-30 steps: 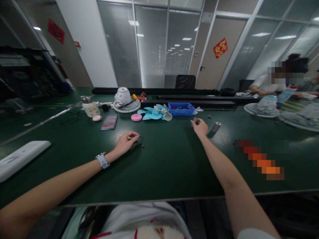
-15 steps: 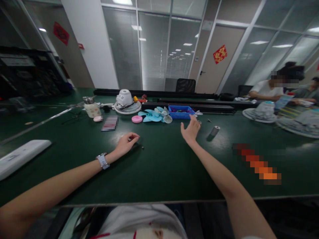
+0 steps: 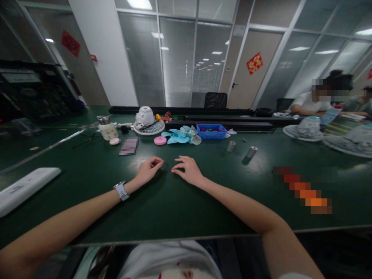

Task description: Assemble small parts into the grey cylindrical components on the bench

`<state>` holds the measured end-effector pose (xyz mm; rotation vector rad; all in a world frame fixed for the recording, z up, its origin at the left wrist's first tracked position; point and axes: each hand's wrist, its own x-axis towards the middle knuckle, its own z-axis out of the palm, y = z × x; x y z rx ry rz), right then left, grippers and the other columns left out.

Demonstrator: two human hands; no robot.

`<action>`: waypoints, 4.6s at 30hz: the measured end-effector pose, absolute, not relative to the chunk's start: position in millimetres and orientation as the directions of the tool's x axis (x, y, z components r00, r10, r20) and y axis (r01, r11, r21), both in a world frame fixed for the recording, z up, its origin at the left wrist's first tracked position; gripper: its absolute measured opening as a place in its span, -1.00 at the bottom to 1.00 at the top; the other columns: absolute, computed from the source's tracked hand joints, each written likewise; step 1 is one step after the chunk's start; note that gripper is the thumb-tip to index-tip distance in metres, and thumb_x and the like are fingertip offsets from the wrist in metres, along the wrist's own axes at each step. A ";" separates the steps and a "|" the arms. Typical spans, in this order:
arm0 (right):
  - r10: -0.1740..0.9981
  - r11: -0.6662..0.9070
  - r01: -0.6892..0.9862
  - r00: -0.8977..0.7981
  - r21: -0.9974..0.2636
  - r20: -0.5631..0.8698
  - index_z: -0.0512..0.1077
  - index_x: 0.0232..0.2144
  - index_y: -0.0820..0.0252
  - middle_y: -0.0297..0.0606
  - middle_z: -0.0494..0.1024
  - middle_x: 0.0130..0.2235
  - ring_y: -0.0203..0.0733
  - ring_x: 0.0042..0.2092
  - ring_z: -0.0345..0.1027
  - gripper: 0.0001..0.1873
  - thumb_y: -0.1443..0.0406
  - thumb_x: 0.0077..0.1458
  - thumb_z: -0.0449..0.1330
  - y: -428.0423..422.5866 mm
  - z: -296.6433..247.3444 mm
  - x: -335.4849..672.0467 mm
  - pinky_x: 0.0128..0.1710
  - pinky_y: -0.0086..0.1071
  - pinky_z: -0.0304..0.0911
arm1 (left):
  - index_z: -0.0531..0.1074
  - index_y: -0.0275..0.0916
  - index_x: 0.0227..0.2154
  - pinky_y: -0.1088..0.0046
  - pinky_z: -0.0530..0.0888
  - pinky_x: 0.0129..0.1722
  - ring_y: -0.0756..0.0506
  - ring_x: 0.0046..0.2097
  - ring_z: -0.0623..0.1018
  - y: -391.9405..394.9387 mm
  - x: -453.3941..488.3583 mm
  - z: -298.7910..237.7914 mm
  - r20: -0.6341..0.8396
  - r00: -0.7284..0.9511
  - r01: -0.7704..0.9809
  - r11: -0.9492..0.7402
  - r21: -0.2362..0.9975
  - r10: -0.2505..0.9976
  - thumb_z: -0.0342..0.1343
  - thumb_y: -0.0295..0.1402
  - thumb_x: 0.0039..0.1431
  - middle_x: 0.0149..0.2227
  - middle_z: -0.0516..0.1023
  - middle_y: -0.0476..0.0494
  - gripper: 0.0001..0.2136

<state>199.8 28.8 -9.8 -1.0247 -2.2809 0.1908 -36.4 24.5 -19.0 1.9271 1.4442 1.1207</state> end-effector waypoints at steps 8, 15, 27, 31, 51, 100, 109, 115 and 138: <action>0.589 0.162 0.889 0.261 -0.428 0.765 0.59 -0.16 0.23 -0.04 0.61 -0.09 0.04 -0.05 0.43 -0.61 0.13 0.23 0.06 107.4 11.9 360.7 0.00 -0.13 0.26 | 0.52 -0.17 -0.23 0.38 0.40 -0.28 -0.10 -0.28 0.52 25.6 -38.0 -19.0 0.299 0.116 0.566 -0.311 0.764 0.947 0.04 -0.16 0.20 -0.32 0.57 -0.05 -0.76; 0.640 -0.078 0.804 0.494 -0.589 0.589 0.61 -0.17 0.23 -0.04 0.64 -0.22 0.03 -0.21 0.47 -0.60 0.12 0.16 0.10 118.4 -0.3 414.3 -0.19 -0.20 0.27 | 0.52 -0.17 -0.23 0.37 0.42 -0.25 -0.11 -0.25 0.54 25.2 -38.1 -18.1 0.292 0.109 0.570 -0.300 0.765 0.950 0.05 -0.16 0.20 -0.31 0.58 -0.06 -0.75; 0.645 -0.203 0.822 0.521 -0.532 0.559 0.59 -0.12 0.18 -0.03 0.61 -0.17 0.01 -0.20 0.43 -0.59 0.14 0.20 0.03 117.0 3.5 396.6 -0.20 -0.22 0.26 | 0.52 -0.16 -0.24 0.38 0.43 -0.27 -0.10 -0.28 0.55 23.8 -37.9 -16.7 0.302 0.120 0.565 -0.315 0.763 0.946 0.06 -0.17 0.19 -0.32 0.59 -0.05 -0.77; 0.701 -0.221 0.839 0.491 -0.496 0.518 0.50 -0.02 0.14 -0.05 0.58 -0.12 0.01 -0.16 0.43 -0.59 0.13 0.23 0.01 117.8 -4.4 395.4 -0.17 -0.22 0.26 | 0.52 -0.17 -0.25 0.38 0.42 -0.27 -0.10 -0.29 0.54 25.2 -37.7 -18.5 0.298 0.112 0.565 -0.307 0.766 0.948 0.06 -0.18 0.19 -0.34 0.58 -0.05 -0.77; 0.810 0.118 0.832 0.235 -0.542 0.538 0.32 0.13 0.16 -0.09 0.57 -0.11 -0.02 -0.23 0.48 -0.42 0.10 0.09 0.21 99.6 -10.1 337.6 -0.13 -0.13 0.35 | 0.52 -0.16 -0.23 0.40 0.41 -0.31 -0.09 -0.30 0.53 22.5 -36.9 -16.1 0.312 0.140 0.563 -0.334 0.756 0.940 0.06 -0.18 0.22 -0.34 0.57 -0.05 -0.78; 0.755 0.084 0.733 0.395 -0.675 0.524 0.46 -0.04 0.23 -0.09 0.62 -0.16 -0.01 -0.16 0.51 -0.55 0.14 0.04 0.28 118.5 -2.4 349.5 -0.08 -0.17 0.35 | 0.65 -0.08 -0.23 0.35 0.39 -0.15 -0.13 -0.20 0.55 26.1 -42.8 -5.6 0.255 0.513 0.577 -0.549 0.605 0.820 0.15 -0.10 0.20 -0.24 0.68 -0.07 -0.75; 0.736 -0.230 0.737 0.559 -0.635 0.382 0.47 -0.04 0.23 -0.01 0.60 -0.10 0.08 -0.06 0.47 -0.54 0.12 0.03 0.28 139.2 -25.6 411.1 -0.06 -0.14 0.33 | 0.54 -0.22 -0.09 0.39 0.41 -0.24 -0.12 -0.27 0.56 25.3 -40.3 -9.2 0.262 0.292 0.563 -0.387 0.731 0.920 -0.13 0.00 0.32 -0.33 0.59 -0.10 -0.52; 0.674 -0.219 0.741 0.586 -0.635 0.451 0.23 0.23 0.29 0.12 0.47 0.10 0.11 0.09 0.37 -0.34 0.24 0.09 0.18 137.9 -24.3 406.6 0.11 -0.04 0.22 | 0.53 -0.20 -0.14 0.41 0.37 -0.30 -0.10 -0.33 0.52 25.4 -40.6 -10.2 0.276 0.208 0.568 -0.346 0.747 0.938 -0.14 0.04 0.30 -0.38 0.55 -0.05 -0.53; 0.750 0.614 0.672 -0.333 -0.413 0.572 0.61 -0.18 0.01 -0.23 0.61 -0.04 -0.06 0.05 0.41 -0.75 0.12 0.23 0.18 56.7 -2.8 222.8 0.11 -0.10 0.20 | 0.49 -0.20 -0.18 0.39 0.40 -0.29 -0.12 -0.31 0.55 24.7 -39.3 -11.1 0.283 0.209 0.565 -0.352 0.746 0.936 -0.10 0.00 0.29 -0.38 0.56 -0.07 -0.59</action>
